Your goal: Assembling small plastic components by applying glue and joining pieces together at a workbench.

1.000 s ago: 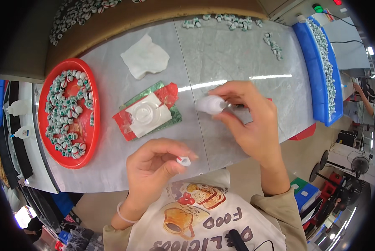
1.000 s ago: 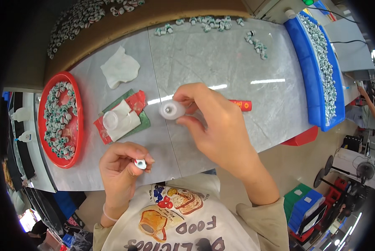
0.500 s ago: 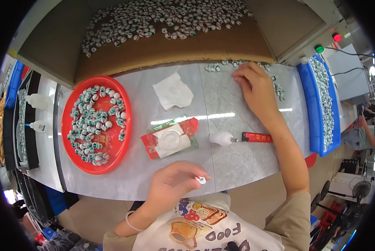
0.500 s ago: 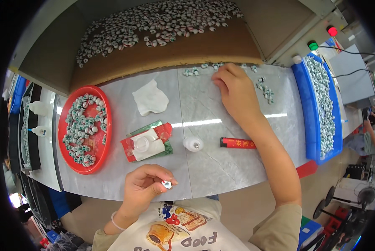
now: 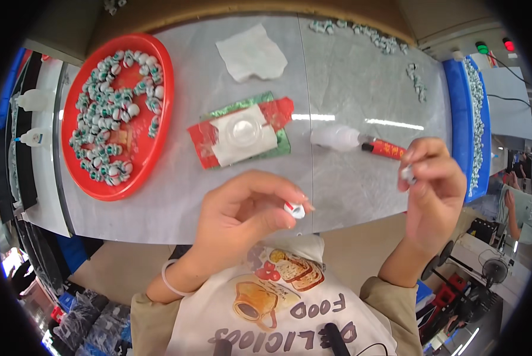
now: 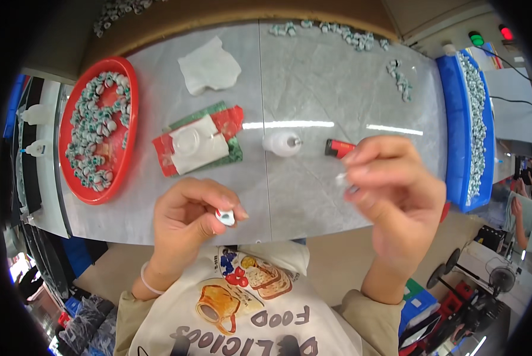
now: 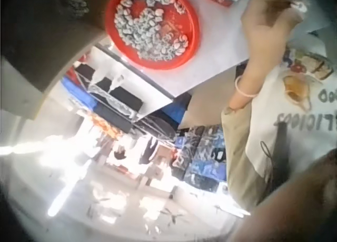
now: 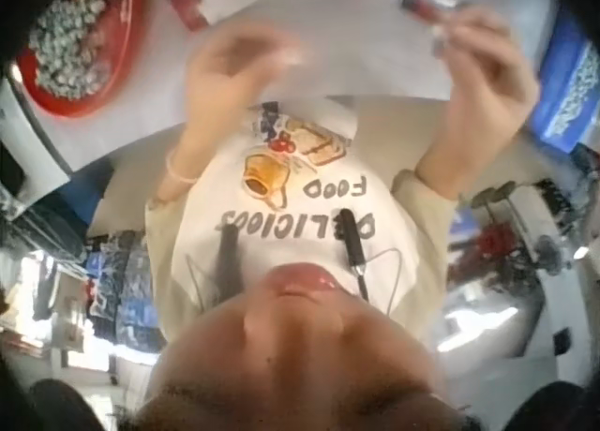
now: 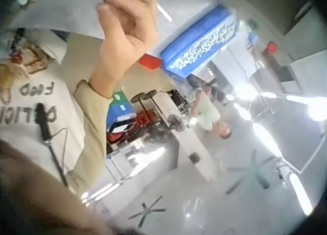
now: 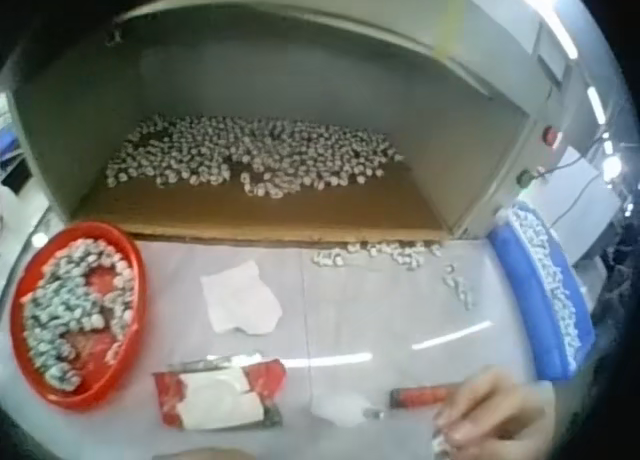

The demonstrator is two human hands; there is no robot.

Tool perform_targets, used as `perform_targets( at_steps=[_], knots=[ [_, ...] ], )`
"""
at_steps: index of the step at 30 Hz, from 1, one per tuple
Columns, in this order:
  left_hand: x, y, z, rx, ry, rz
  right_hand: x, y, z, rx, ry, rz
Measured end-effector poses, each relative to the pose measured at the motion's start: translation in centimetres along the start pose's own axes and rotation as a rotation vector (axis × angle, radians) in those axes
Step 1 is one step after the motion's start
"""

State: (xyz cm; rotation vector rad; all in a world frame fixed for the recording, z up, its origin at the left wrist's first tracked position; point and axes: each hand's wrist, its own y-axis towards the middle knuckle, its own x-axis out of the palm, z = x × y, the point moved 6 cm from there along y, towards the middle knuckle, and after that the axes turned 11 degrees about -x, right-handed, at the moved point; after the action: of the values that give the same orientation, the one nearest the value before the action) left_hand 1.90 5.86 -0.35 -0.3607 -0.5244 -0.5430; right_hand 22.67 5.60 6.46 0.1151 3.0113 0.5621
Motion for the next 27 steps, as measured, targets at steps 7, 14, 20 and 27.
perform_targets(
  at_steps=[7,14,20,27],
  knots=[
    [-0.2,0.1,-0.4,-0.017,0.035,0.040,5.5,-1.9,-0.2,-0.084,-0.124,-0.217],
    [-0.5,-0.2,-0.4,0.073,0.051,0.041,7.1,-2.2,-0.4,-0.221,-0.210,-0.217],
    [-0.3,-0.1,-0.2,0.036,0.015,0.050,7.7,-2.5,-1.5,-0.430,-0.403,-0.272],
    [-0.4,0.1,0.0,0.078,0.063,0.037,8.0,-2.4,-0.9,-0.414,-0.377,-0.275]
  ],
)
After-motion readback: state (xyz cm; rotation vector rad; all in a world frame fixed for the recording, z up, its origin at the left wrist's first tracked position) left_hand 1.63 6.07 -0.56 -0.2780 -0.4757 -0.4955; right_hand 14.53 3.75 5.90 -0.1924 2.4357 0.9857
